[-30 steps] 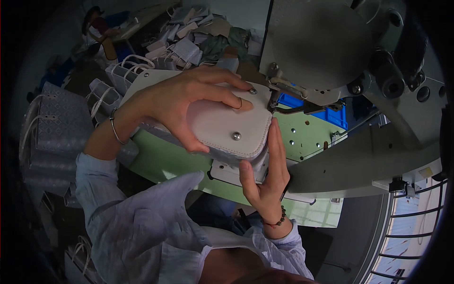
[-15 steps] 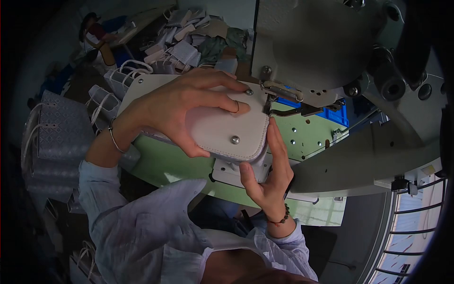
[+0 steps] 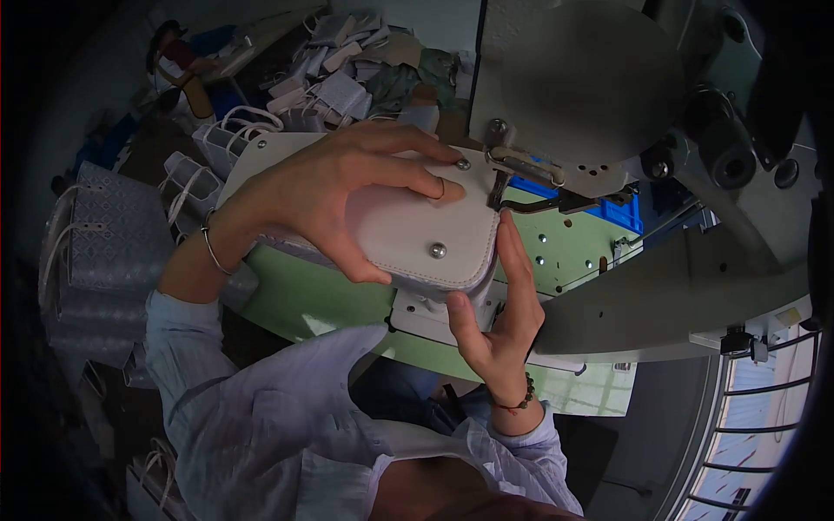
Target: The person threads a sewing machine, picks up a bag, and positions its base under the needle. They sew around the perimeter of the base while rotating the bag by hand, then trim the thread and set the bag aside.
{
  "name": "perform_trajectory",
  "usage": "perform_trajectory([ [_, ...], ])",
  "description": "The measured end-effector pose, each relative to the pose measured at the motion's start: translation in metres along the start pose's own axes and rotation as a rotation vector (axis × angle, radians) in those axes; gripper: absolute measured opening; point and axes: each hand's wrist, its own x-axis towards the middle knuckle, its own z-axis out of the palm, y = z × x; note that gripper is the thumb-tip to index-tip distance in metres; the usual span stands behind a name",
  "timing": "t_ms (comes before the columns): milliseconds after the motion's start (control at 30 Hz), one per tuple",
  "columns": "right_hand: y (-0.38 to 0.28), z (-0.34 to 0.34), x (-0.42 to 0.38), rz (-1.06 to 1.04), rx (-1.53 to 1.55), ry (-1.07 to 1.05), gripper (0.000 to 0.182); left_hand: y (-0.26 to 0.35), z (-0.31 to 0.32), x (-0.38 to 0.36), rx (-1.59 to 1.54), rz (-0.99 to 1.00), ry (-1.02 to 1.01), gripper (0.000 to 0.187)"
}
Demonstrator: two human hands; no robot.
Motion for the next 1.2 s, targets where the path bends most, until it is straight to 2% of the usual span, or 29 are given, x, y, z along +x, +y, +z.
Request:
perform_trajectory([
  [333,0.002,-0.007,0.001,0.033,0.033,-0.015,0.064,0.001,0.000,0.000,0.020,-0.001,-0.006,0.080],
  [433,0.008,-0.016,0.009,-0.008,0.030,0.022,0.058,0.002,-0.001,0.001,0.016,0.008,-0.007,0.079],
  [500,0.011,-0.017,0.016,0.054,0.204,0.122,0.044,0.005,-0.001,0.000,0.054,0.026,0.000,0.078],
  [533,0.010,-0.019,0.019,0.054,0.204,0.123,0.044,0.004,-0.002,0.000,0.054,0.026,-0.001,0.078],
  [600,0.005,-0.027,0.026,0.134,0.452,0.048,0.034,0.002,-0.001,0.000,0.038,0.013,-0.015,0.078],
  [700,-0.006,-0.038,0.035,0.058,0.624,0.005,0.030,0.002,0.000,0.000,0.018,0.008,-0.010,0.079],
  [833,-0.006,-0.041,0.033,0.049,0.597,-0.026,0.027,-0.001,0.000,0.000,0.010,-0.002,-0.026,0.080],
  [1000,-0.013,-0.050,0.030,0.119,0.460,0.053,0.023,-0.011,0.000,0.002,-0.036,0.052,-0.023,0.080],
  [1200,-0.013,-0.052,0.026,0.085,0.422,0.044,0.023,-0.017,0.001,0.005,-0.152,0.049,-0.011,0.078],
])
